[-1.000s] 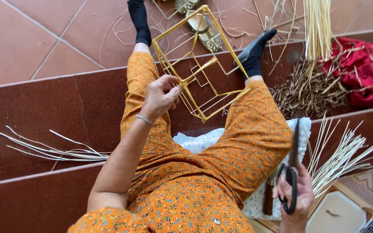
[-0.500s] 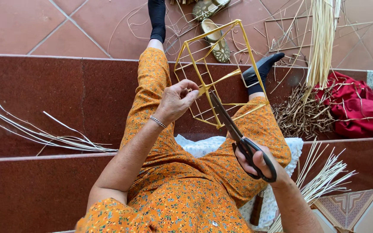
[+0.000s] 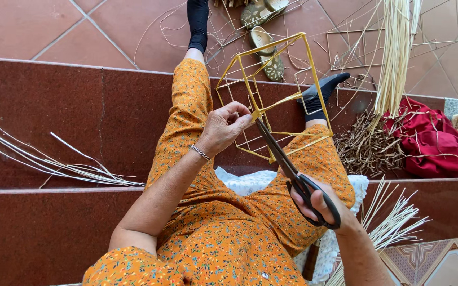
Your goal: The person sits on the floor and assembles a rectangular basket frame using thin wooden strips, tape, and scissors. They wrap tape around the frame's joints to secure them, cut excess tape, and adjust the frame's shape.
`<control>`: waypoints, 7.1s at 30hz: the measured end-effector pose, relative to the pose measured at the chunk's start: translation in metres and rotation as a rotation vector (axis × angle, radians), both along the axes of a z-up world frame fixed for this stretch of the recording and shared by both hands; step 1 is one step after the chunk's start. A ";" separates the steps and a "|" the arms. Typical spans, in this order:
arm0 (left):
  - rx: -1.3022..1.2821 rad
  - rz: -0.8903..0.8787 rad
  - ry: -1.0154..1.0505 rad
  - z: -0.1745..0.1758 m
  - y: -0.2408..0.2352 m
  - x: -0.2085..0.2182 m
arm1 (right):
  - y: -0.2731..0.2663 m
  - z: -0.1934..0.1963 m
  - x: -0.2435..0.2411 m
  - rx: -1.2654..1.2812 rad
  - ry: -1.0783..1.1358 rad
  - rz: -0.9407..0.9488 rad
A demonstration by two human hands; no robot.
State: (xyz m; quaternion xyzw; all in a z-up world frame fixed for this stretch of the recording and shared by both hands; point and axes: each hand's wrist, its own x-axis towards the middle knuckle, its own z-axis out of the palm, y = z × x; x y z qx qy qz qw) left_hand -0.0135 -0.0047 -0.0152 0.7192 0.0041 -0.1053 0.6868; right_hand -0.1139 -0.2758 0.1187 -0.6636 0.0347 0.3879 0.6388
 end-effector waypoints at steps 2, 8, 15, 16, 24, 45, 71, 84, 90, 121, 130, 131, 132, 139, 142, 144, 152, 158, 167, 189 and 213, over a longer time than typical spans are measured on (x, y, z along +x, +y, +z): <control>-0.006 0.006 0.008 -0.001 0.000 -0.001 | 0.003 -0.005 0.005 0.002 -0.006 0.003; -0.052 0.014 0.043 -0.001 -0.005 -0.002 | 0.018 -0.022 0.021 -0.059 -0.073 0.000; -0.060 0.030 0.063 -0.013 -0.007 -0.005 | 0.032 -0.051 0.012 0.012 -0.095 -0.111; -0.066 0.029 0.081 -0.016 -0.008 -0.006 | 0.032 -0.053 0.011 0.027 -0.084 -0.118; 0.015 -0.065 -0.027 -0.008 0.013 -0.022 | 0.007 -0.035 -0.017 0.032 -0.401 -0.109; -0.475 -0.339 0.497 0.045 0.019 0.025 | -0.140 -0.218 -0.327 -1.724 -0.175 -0.853; -0.236 -0.298 0.439 0.039 0.048 0.071 | -0.039 -0.207 0.051 -0.785 -0.953 -0.153; -0.505 -0.198 0.349 0.022 0.051 0.095 | -0.013 -0.231 0.046 -0.036 -0.648 -0.642; -0.487 -0.226 0.500 0.006 0.043 0.068 | -0.009 -0.214 0.083 -0.108 -0.660 -0.711; -0.150 0.000 0.342 -0.074 0.003 0.138 | -0.008 -0.256 0.137 -0.140 -0.466 -0.635; -0.272 0.095 0.257 -0.053 0.009 0.113 | -0.012 -0.251 0.131 -0.053 -0.390 -0.683; -0.257 0.113 0.230 -0.048 0.011 0.104 | -0.013 -0.249 0.129 -0.044 -0.387 -0.692; -0.243 0.131 0.202 -0.042 0.015 0.093 | -0.014 -0.247 0.126 -0.071 -0.395 -0.704; -0.030 -0.144 0.208 -0.018 -0.003 0.019 | -0.003 -0.222 0.096 -0.344 -0.589 -0.807; 0.040 -0.231 -0.112 -0.011 -0.027 0.008 | 0.009 -0.196 0.077 -0.251 -0.642 -0.682; 0.111 -0.258 -0.139 -0.005 -0.041 0.004 | 0.016 -0.175 0.065 -0.148 -0.674 -0.586; 0.347 -0.333 -0.344 0.015 -0.060 -0.015 | 0.027 -0.134 0.043 -0.354 -0.848 -0.448; 0.357 -0.382 -0.142 0.007 -0.064 -0.018 | 0.023 -0.160 0.036 -0.438 -0.805 -0.484; 0.308 -0.520 -0.191 -0.026 -0.054 -0.014 | -0.009 -0.225 0.080 -0.543 -0.963 -0.614; 0.275 -0.345 0.055 -0.005 -0.071 0.012 | -0.020 -0.219 0.118 -0.432 -0.627 -0.763; 1.102 -0.222 -0.038 -0.043 -0.014 0.028 | -0.020 -0.251 0.124 -0.032 -0.650 -0.675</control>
